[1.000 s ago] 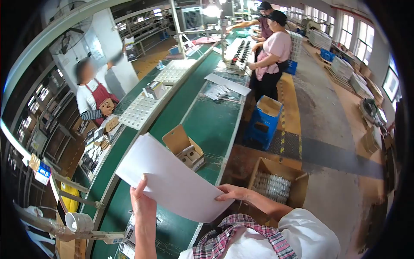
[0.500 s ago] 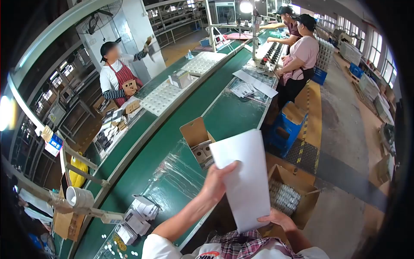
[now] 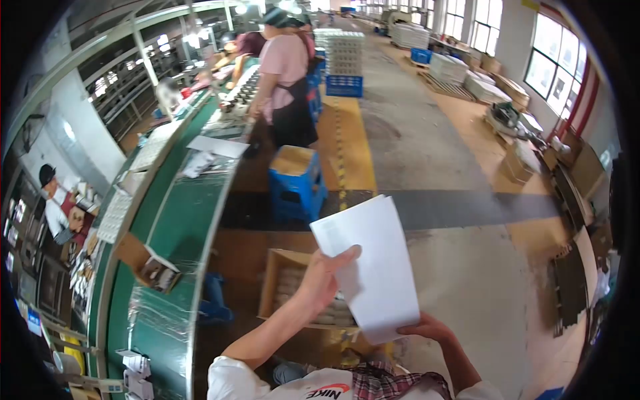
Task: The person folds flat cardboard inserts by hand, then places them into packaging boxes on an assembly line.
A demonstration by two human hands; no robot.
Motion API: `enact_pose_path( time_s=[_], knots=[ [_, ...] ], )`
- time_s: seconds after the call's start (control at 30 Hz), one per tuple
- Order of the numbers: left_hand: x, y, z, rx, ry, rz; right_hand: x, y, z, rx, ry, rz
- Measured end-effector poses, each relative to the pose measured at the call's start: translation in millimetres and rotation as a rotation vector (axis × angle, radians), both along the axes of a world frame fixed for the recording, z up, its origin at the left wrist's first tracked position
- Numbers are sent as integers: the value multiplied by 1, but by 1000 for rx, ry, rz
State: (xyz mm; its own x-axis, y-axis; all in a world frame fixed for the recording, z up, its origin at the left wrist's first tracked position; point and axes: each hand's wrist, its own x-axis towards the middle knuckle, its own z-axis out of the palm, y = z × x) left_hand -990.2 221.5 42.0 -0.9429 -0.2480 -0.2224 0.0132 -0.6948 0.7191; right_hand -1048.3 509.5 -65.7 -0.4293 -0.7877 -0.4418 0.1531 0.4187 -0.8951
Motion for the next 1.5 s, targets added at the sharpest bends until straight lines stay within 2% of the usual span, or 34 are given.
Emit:
enact_pose_path(
  time_s=[0.13,0.23,0.3,0.43,0.53,0.67,0.77,0.87,1.0,1.23,1.37,1.5],
  knots=[
    [-111,118,9,128,28,-173,-57,130,33,81,-8,-181],
    [-178,167,29,37,72,-231,-81,190,39,131,28,-224],
    [-228,189,41,26,129,-298,-98,214,36,155,64,-258],
    [-314,221,40,3,150,-392,-136,247,24,54,-81,-441],
    [-374,233,33,-45,117,-298,-191,254,16,-34,-225,-515],
    [-477,200,-10,-74,154,-268,-292,241,12,-117,-354,-516],
    [-562,169,-37,-88,86,-185,-384,224,11,-139,-376,-464],
    [-646,152,-41,-27,17,-75,-490,212,9,-175,-386,-419],
    [-744,129,-41,-29,6,-101,-612,194,-7,-152,-473,-304],
    [-915,81,-32,3,3,-67,-809,140,-32,-76,-528,-269],
    [-1030,41,-59,100,1,81,-960,107,-37,-29,-532,-186],
    [-1134,-15,-63,123,-2,207,-1120,52,-3,46,-482,-8]
  ],
)
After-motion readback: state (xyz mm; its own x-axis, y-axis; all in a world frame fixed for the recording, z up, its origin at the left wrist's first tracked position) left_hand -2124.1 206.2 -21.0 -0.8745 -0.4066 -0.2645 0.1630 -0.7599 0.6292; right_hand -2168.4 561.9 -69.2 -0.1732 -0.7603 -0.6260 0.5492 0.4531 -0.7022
